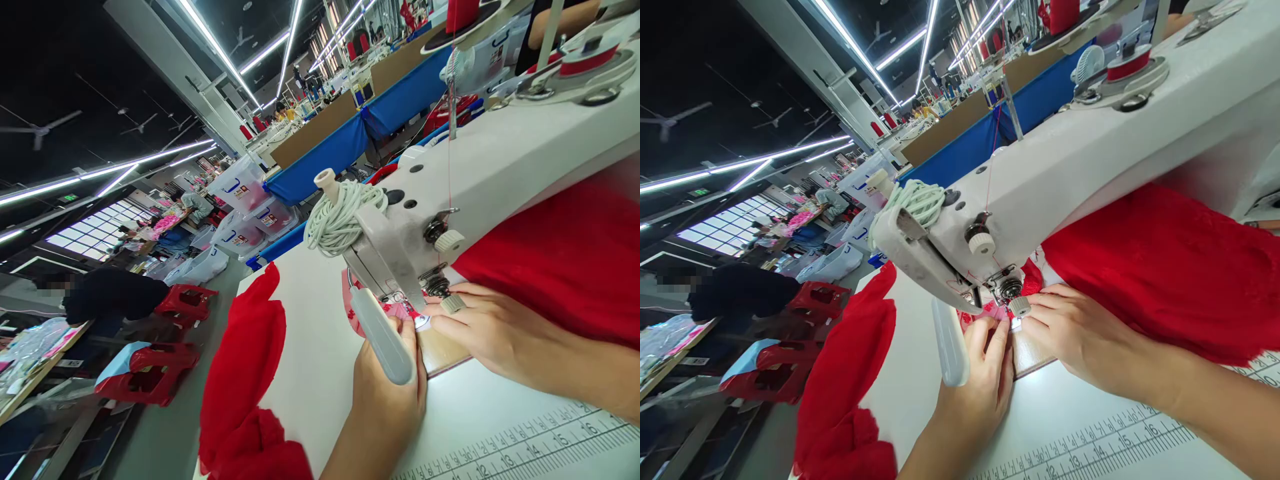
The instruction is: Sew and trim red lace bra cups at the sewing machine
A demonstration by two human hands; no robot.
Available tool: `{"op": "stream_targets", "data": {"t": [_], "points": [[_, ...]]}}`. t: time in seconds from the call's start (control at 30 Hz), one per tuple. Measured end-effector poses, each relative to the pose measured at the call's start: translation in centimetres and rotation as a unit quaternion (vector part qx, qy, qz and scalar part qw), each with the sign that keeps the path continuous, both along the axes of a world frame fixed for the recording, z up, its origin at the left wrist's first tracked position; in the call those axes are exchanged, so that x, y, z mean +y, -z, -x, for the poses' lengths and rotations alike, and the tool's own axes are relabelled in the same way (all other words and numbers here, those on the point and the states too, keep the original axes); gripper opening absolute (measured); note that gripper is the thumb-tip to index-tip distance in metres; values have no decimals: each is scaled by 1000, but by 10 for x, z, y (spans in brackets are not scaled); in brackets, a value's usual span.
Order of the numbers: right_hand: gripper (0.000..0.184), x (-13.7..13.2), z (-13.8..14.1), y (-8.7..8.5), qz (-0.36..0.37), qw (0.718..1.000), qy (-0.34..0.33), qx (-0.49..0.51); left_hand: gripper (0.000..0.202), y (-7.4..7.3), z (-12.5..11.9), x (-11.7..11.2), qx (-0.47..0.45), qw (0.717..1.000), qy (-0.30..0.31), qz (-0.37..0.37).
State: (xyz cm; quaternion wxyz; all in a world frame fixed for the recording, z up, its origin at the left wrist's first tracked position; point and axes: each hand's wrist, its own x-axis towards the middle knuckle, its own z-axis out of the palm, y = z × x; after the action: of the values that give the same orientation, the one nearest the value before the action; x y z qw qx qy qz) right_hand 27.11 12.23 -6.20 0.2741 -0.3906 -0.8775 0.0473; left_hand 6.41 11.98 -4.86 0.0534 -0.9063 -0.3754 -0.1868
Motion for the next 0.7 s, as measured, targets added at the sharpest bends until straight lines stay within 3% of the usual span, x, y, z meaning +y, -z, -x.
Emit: {"op": "stream_targets", "data": {"t": [0.27, 0.7], "points": [[35, 0, -1, 8, -19, 1000, 12, 17, 41, 4, 1, -10, 40, 998, -27, -41], [28, 1, 2, 4, -17, 999, 21, 32, 49, 28, 0, -18, 24, 996, -60, -57]]}}
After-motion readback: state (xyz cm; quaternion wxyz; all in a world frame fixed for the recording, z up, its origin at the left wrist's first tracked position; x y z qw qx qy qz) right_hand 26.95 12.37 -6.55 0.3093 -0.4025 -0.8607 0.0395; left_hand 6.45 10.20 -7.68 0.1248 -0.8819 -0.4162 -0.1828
